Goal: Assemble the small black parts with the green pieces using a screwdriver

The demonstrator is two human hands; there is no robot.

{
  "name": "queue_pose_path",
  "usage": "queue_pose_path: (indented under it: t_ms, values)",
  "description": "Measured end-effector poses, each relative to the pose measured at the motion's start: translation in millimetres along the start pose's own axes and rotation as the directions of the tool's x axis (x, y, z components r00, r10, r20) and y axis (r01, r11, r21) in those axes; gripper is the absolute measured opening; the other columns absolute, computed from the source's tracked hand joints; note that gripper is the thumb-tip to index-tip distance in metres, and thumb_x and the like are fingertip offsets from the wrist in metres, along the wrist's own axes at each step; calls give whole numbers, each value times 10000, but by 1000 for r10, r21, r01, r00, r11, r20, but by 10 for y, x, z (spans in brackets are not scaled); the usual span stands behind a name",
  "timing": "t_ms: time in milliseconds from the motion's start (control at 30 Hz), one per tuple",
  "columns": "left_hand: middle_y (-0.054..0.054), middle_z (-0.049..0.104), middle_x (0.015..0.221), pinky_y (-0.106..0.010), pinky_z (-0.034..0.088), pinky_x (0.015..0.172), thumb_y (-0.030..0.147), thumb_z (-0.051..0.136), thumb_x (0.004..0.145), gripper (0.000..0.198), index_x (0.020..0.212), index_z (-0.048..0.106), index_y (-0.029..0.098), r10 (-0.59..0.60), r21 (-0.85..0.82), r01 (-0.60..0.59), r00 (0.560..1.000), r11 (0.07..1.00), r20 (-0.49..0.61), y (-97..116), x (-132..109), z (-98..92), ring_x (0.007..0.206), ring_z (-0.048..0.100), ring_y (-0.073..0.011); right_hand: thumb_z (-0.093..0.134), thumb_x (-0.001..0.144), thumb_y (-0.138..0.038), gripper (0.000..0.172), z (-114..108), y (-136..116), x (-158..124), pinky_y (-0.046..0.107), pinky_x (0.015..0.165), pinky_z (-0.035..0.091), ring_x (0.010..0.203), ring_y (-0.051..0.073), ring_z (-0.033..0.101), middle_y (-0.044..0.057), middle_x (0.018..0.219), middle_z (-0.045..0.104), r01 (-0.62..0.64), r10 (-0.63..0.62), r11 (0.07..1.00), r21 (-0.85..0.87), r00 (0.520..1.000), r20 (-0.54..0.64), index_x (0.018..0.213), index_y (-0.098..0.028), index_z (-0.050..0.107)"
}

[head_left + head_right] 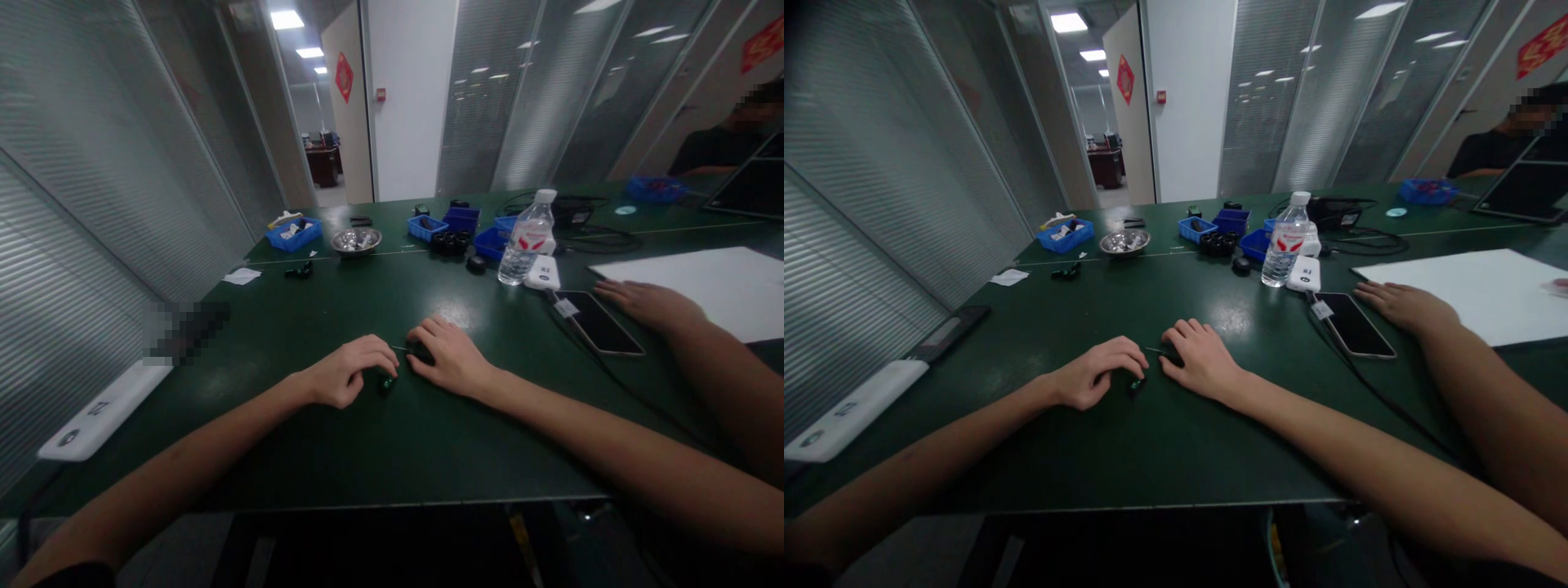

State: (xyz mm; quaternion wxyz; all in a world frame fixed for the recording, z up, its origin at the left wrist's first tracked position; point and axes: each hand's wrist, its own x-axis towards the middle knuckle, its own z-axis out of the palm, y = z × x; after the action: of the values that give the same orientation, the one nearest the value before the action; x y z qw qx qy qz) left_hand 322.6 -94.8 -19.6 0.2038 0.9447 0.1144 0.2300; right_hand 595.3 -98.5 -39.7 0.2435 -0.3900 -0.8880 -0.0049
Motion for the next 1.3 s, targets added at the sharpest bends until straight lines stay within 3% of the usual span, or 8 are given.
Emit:
queue_pose_path:
  t_ms: [133,300,500,833,1033,1300]
  values:
    - [-112,665,1197,-457,503,1058,59,636,855,312,1133,653,199,-23,34,20,997,999,78,35,25,-33,1180,601,-257,614,966,-278,110,48,58,1,348,737,473,856,220,585,68,949,635,-12,12,999,35,1000,12,1033,-194,591]
    - [-74,668,1060,-371,525,923,228,689,928,168,1085,652,181,-173,74,172,985,982,8,-81,-5,21,1015,622,-213,570,988,-261,142,10,45,-8,308,697,475,836,189,597,67,1017,625,20,-22,992,121,1000,15,1113,-196,551]
    - [-52,632,1007,-316,511,779,301,671,943,181,1070,646,175,-347,56,349,936,935,-55,-187,-43,79,899,601,-192,565,958,-227,147,-15,-8,0,298,699,435,827,182,583,51,957,632,125,-137,985,116,985,107,1097,-185,549]
    - [-57,627,1009,-319,479,798,316,643,954,204,1098,643,172,-322,79,324,946,943,-40,-159,-35,69,909,575,-199,480,1049,-335,231,-58,-54,15,266,561,303,678,129,522,40,940,614,232,-234,972,32,959,162,1137,-196,642]
    - [-58,619,1013,-332,465,830,314,620,968,183,1099,646,188,-365,95,364,931,926,-5,-117,-5,61,933,566,-209,390,1087,-375,321,-56,-105,16,277,578,257,685,125,506,35,902,611,192,-185,981,-16,960,209,1058,-184,647]
    - [-60,618,1047,-314,465,805,313,613,977,179,1087,633,173,-399,45,398,917,916,20,-108,-10,53,930,564,-197,379,1082,-360,318,-85,-180,29,290,573,214,665,123,467,26,871,589,132,-116,990,-53,967,228,1001,-186,632]
